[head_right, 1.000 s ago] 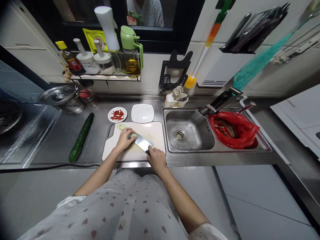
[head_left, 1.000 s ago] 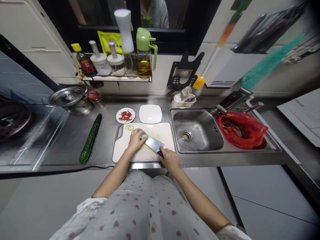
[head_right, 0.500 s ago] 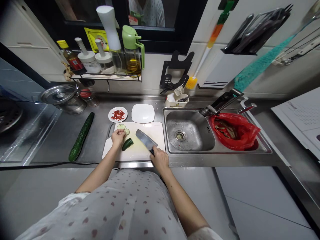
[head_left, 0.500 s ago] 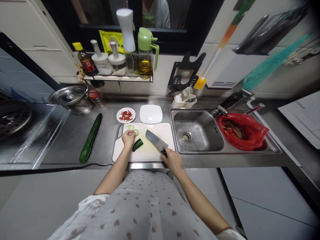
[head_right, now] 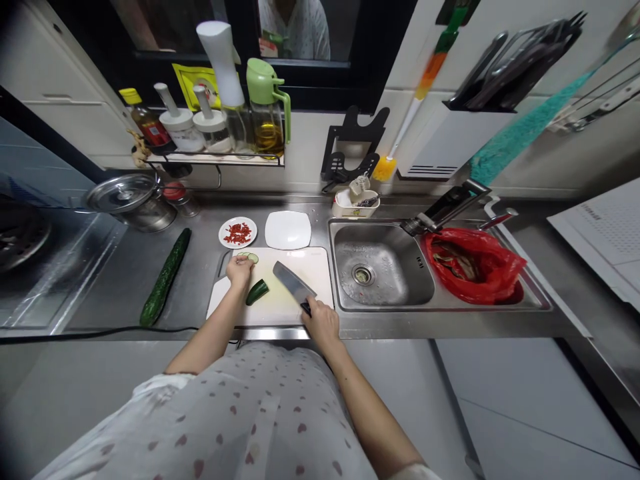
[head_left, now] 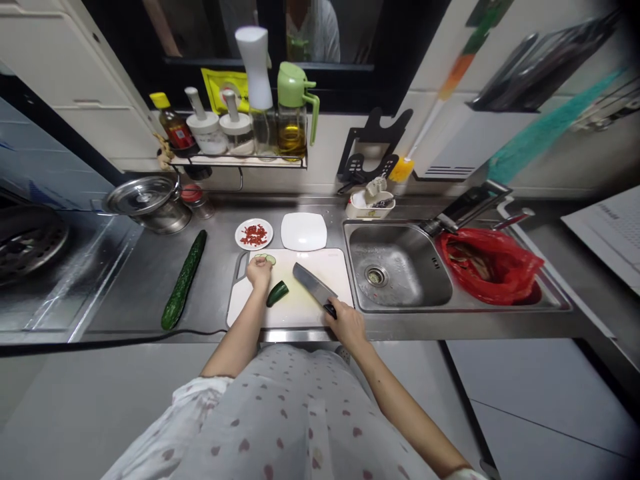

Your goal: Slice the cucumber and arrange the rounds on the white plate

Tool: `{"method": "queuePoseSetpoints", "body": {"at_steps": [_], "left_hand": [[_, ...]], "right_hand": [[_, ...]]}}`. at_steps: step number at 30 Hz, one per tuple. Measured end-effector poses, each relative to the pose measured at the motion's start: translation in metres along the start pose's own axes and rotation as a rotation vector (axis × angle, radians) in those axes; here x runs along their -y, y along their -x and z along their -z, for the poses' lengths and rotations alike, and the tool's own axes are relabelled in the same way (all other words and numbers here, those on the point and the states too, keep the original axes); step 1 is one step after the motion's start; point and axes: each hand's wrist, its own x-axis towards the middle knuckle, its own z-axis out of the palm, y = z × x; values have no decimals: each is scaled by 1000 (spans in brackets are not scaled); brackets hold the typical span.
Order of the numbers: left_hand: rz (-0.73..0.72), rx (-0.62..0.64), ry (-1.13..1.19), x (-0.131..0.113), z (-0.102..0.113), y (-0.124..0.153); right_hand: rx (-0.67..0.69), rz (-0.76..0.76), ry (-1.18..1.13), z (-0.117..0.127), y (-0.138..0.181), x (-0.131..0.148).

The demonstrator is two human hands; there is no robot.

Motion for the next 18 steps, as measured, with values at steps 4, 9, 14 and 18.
{"method": "queuePoseSetpoints", "body": {"at_steps": [4,9,14,18], "left_hand": [[83,-39,9,-1,0,-2],[69,-20,4,0,1,-4],[38,-17,-12,1,5,-1],[31,-29,8,0,6,1]], "right_hand": [[-16,3,-13,1,0,0],[-18,12,-14,1,-2,1],[-23,1,-22,2,-3,3],[-24,-4,-39,1,-5,3]]}}
